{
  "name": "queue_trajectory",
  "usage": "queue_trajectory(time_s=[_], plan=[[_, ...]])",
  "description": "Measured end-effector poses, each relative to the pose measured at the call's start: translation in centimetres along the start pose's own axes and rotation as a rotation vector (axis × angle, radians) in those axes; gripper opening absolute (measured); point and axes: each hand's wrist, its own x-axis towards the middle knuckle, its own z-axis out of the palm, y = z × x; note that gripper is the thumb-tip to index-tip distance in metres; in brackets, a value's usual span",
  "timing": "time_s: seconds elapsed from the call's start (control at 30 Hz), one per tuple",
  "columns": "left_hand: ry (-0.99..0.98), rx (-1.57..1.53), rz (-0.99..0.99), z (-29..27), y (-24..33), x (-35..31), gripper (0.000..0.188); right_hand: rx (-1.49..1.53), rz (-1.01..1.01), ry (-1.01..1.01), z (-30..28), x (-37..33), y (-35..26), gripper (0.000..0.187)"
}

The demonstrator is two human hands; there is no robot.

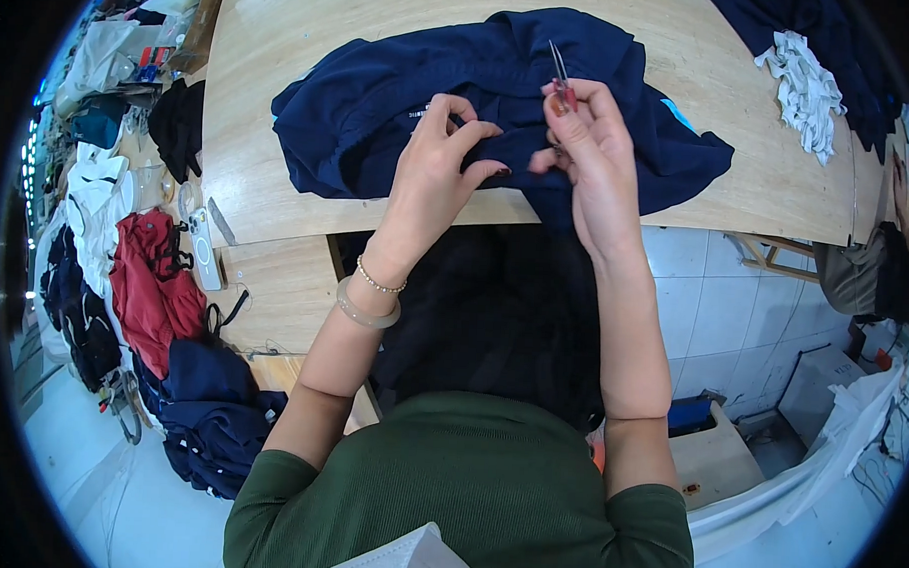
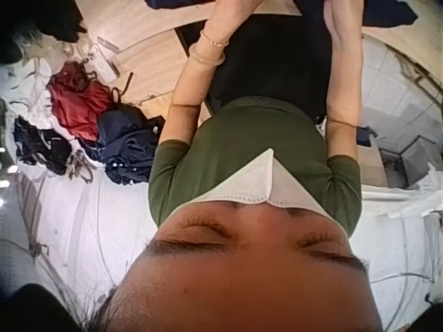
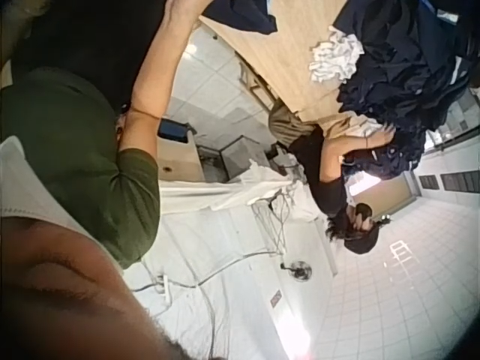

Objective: Trimming loose threads and inspecting a pair of blue athletic shorts on a manufacturing table.

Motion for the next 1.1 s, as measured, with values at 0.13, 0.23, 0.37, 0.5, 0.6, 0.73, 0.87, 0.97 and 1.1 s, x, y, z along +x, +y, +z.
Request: queue_trajectory(time_s=[0.13, 0.23, 0.37, 0.5, 0.6, 0.73, 0.87, 0.97, 1.1], plan=[[0.020, -0.044, -0.079, 0.6, -1.2, -0.1, 0.017, 0.056, -0.016, -0.062, 0.5, 1.0, 0.9, 0.020], [0.122, -0.200, -0.107, 0.7, -2.5, 0.2, 0.006, -0.172, -0.158, 0.113, -1.5, 2.9, 2.4, 0.021], [0.201, -0.685, -0.446, 0.5, -3.0, 0.3, 0.014, -0.153, -0.153, 0.088, -2.7, 2.5, 2.5, 0.023], [0.336, -0.847, -0.403, 0.1, -2.8, -0.2, 0.015, -0.130, -0.146, 0.106, -2.4, 2.4, 2.6, 0.023], [0.165, -0.451, -0.174, -0.3, -1.9, -0.8, 0.023, -0.144, -0.146, 0.099, -2.6, 2.4, 2.6, 0.024], [0.081, -0.012, 0.015, 0.4, -1.6, -0.9, 0.019, -0.155, -0.146, 0.101, -2.3, 2.3, 2.6, 0.023], [0.152, -0.350, -0.145, -0.6, -2.8, -0.4, 0.006, -0.143, -0.136, 0.104, -2.2, 2.4, 2.7, 0.022], [0.197, -0.373, -0.297, -3.4, -3.5, -0.1, 0.009, -0.130, -0.142, 0.099, -2.2, 2.5, 2.9, 0.022], [0.590, -0.240, -0.401, -7.3, -1.8, 0.5, 0.011, -0.129, -0.133, 0.111, -2.4, 2.3, 2.8, 0.022]])
